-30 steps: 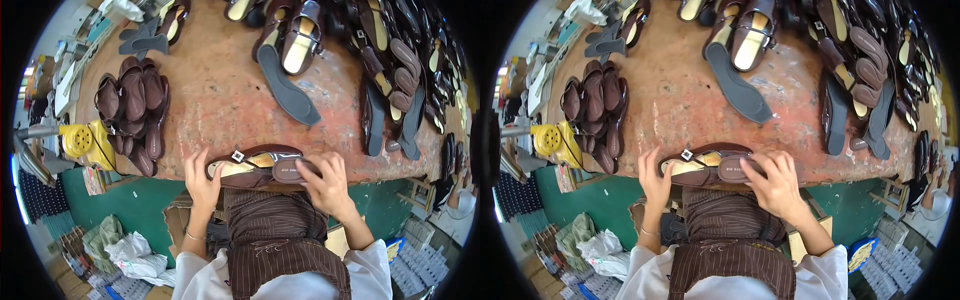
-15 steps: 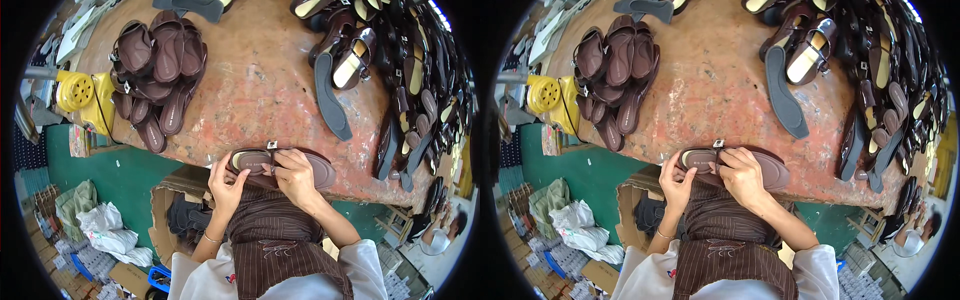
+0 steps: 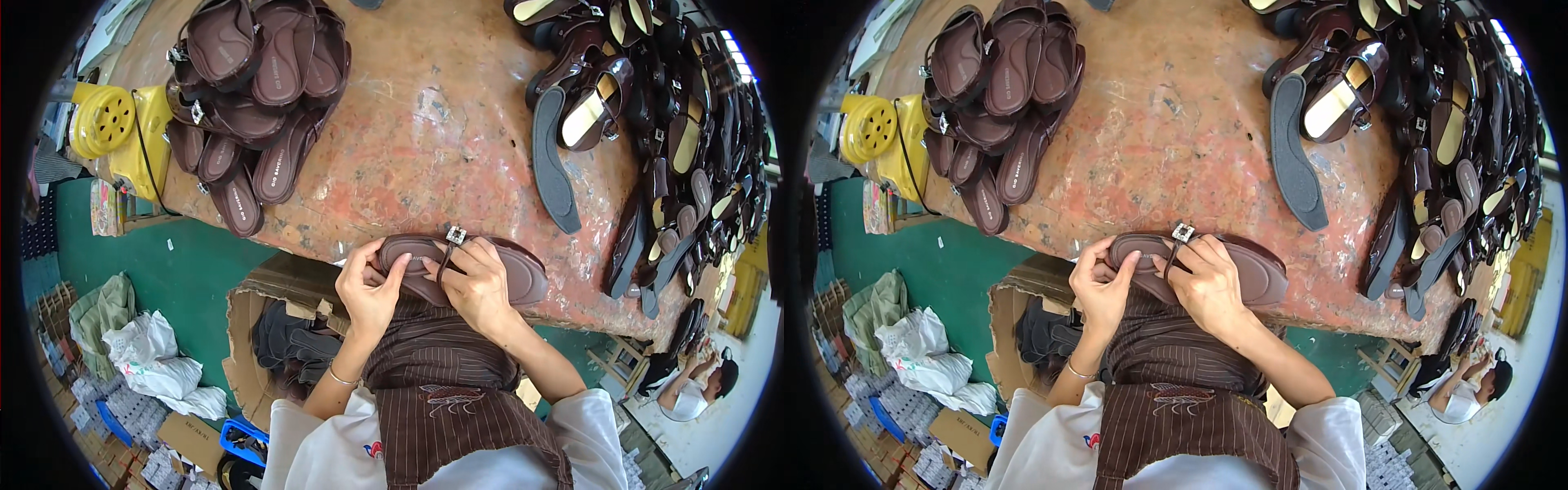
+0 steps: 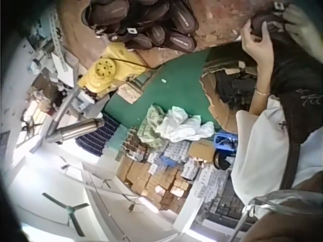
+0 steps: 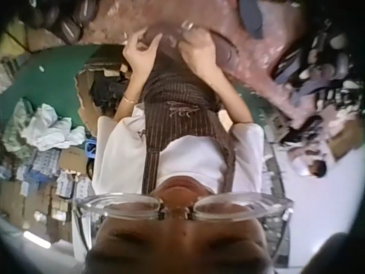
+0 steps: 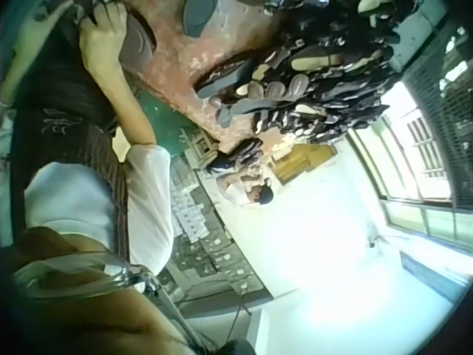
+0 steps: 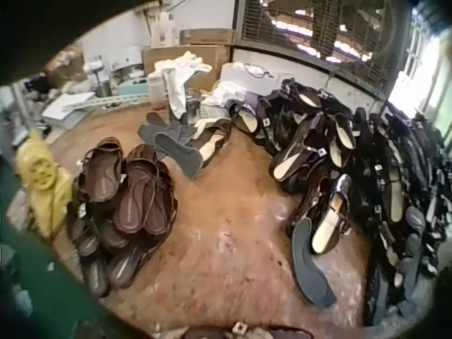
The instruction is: The person inserts insoles into shoes, presses them into place inside each shoe by hand, and fastens the buckles on the shoe straps.
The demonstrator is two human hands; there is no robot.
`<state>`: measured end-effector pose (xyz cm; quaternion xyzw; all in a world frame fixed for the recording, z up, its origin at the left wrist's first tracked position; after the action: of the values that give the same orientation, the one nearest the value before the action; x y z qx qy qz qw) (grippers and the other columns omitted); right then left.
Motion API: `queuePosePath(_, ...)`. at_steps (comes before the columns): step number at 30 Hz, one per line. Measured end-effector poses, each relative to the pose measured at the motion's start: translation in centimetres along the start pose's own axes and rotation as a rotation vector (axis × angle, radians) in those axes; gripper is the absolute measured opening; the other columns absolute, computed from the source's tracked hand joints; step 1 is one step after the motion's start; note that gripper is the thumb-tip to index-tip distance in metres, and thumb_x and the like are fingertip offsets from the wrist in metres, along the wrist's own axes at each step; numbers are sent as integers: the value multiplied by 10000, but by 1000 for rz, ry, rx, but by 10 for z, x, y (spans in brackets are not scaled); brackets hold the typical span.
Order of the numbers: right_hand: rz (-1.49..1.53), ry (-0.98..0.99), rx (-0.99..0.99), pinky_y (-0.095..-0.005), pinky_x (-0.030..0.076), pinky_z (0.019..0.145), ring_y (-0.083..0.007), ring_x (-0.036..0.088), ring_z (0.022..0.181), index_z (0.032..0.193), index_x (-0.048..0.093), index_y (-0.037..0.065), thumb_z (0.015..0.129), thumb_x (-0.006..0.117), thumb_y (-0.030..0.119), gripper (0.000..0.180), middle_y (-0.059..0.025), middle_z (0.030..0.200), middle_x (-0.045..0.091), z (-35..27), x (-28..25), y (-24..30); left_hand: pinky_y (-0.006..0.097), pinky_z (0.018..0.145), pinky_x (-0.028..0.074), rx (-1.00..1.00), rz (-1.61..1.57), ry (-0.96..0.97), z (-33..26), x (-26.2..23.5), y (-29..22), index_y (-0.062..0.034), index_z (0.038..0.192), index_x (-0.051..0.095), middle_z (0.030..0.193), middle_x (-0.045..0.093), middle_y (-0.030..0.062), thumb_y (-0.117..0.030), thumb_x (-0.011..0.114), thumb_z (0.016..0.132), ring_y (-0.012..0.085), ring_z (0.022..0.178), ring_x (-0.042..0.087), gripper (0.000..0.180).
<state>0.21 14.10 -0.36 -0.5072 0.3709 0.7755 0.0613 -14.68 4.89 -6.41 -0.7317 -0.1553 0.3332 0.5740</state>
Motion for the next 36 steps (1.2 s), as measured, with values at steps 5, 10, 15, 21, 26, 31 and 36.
queuePosePath(5, 33, 176, -217, -389, 521, 860, -254, 672, 988, 1151, 735, 52, 814, 686, 145, 354, -148, 1198, 697, -12, 6, 0, 208, 458, 439, -41, -63, 42, 6, 4, 0, 44, 1087, 698, 830, 625, 55, -31, 797, 867, 41, 548, 552, 253)
queuePosePath(10, 229, 565, -201, -412, 535, 902, -263, 603, 1267, 1378, 614, 71, 777, 602, 16, 603, -152, 1476, 545, 1, 25, -3, 204, 432, 458, -164, -117, 102, 13, 4, 0, 45, 1057, 681, 766, 638, 26, -57, 654, 994, 45, 556, 575, 122)
queuePosePath(15, 62, 362, -114, -403, 491, 1031, -251, 601, 1266, 1340, 651, 93, 770, 604, 23, 577, -123, 1409, 616, -10, 9, 13, 219, 397, 422, -108, 27, 134, 21, 2, -8, 37, 956, 660, 709, 652, 33, -86, 660, 993, 52, 494, 554, 128)
queuePosePath(21, -77, 274, 42, -452, 362, 1187, -264, 575, 1298, 1253, 715, 92, 754, 623, 23, 512, -119, 1374, 639, -28, 0, 3, 254, 381, 424, 114, 235, 91, 23, 5, -16, 36, 944, 649, 650, 639, 54, -95, 644, 1000, 79, 445, 555, 143)
queuePosePath(26, -352, -315, 260, -547, 348, 1153, -308, 586, 1269, 1234, 689, 19, 840, 696, 130, 410, -150, 1249, 684, -48, -61, -48, 436, 498, 490, 56, 372, 360, -21, 23, -19, 11, 924, 532, 599, 618, 192, -72, 585, 989, 354, 523, 659, 118)
queuePosePath(31, 323, -344, 821, -427, 523, 944, -370, 666, 1096, 1341, 626, 56, 906, 706, 213, 469, -218, 1186, 669, -15, -102, -104, 439, 525, 506, 404, 799, 656, -82, 79, -73, -47, 818, 573, 607, 636, 156, -192, 681, 939, 358, 534, 646, 217)
queuePosePath(36, 126, -79, 327, -479, 489, 1025, -431, 627, 1172, 992, 591, -45, 732, 710, -6, 289, -296, 1238, 624, -32, -107, -38, 459, 918, 533, 725, 610, 558, -109, 96, -87, -17, 1103, 673, 1133, 660, 172, -206, 716, 870, 350, 1123, 632, 304)
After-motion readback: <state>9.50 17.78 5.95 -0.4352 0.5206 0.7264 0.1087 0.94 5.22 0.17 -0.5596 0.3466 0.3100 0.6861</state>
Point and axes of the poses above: each hand's wrist, its own z-axis towards the middle knuckle, its own x-axis out of the palm, y = z × x, the point moved 6 cm from there along z, towards the middle knuckle
